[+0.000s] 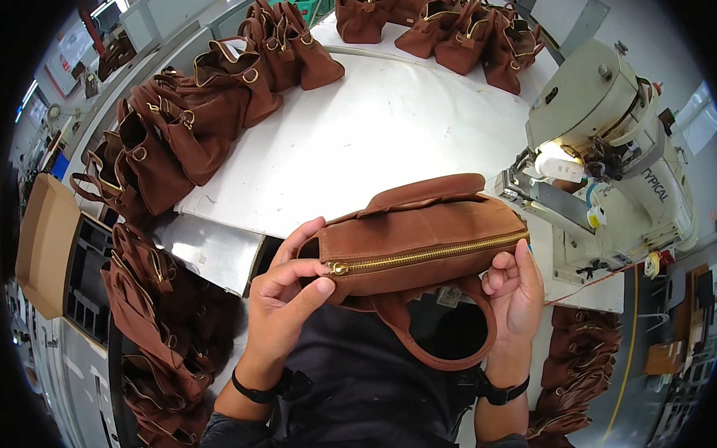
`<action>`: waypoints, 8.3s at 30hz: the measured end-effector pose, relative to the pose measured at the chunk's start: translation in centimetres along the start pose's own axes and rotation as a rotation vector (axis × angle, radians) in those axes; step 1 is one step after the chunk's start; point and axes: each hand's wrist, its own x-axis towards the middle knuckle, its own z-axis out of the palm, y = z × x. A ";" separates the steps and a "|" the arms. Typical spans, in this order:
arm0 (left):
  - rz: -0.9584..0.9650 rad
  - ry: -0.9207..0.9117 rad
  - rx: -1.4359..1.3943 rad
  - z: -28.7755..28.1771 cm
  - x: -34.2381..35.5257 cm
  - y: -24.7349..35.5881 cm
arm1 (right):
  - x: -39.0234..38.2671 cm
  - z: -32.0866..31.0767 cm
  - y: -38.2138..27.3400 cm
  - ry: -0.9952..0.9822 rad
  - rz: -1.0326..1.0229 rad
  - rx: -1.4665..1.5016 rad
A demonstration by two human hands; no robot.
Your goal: The person sews the zipper of a leather bag using a sewing machine, trims the thread with snips, and opens the bag to inspect the inside. They then pull the zipper closed and place the bag onto a stack of other bags.
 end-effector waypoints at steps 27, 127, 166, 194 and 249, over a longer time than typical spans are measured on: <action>0.197 0.015 0.564 -0.6 0.1 2.9 | -0.2 -0.6 0.2 0.021 -0.021 -0.049; 0.048 0.161 0.054 -0.1 3.5 -0.2 | -0.4 -0.8 -0.2 0.030 -0.069 -0.241; 0.004 0.072 -0.025 0.2 3.8 -0.7 | -1.1 -0.6 -0.7 -0.062 0.046 -0.215; 0.190 0.178 0.462 -3.3 2.9 -0.2 | -2.3 -3.1 1.8 -0.027 -0.026 -0.182; 0.371 -0.218 1.164 6.9 8.7 12.7 | -2.8 10.2 -2.2 -0.352 -0.708 -0.826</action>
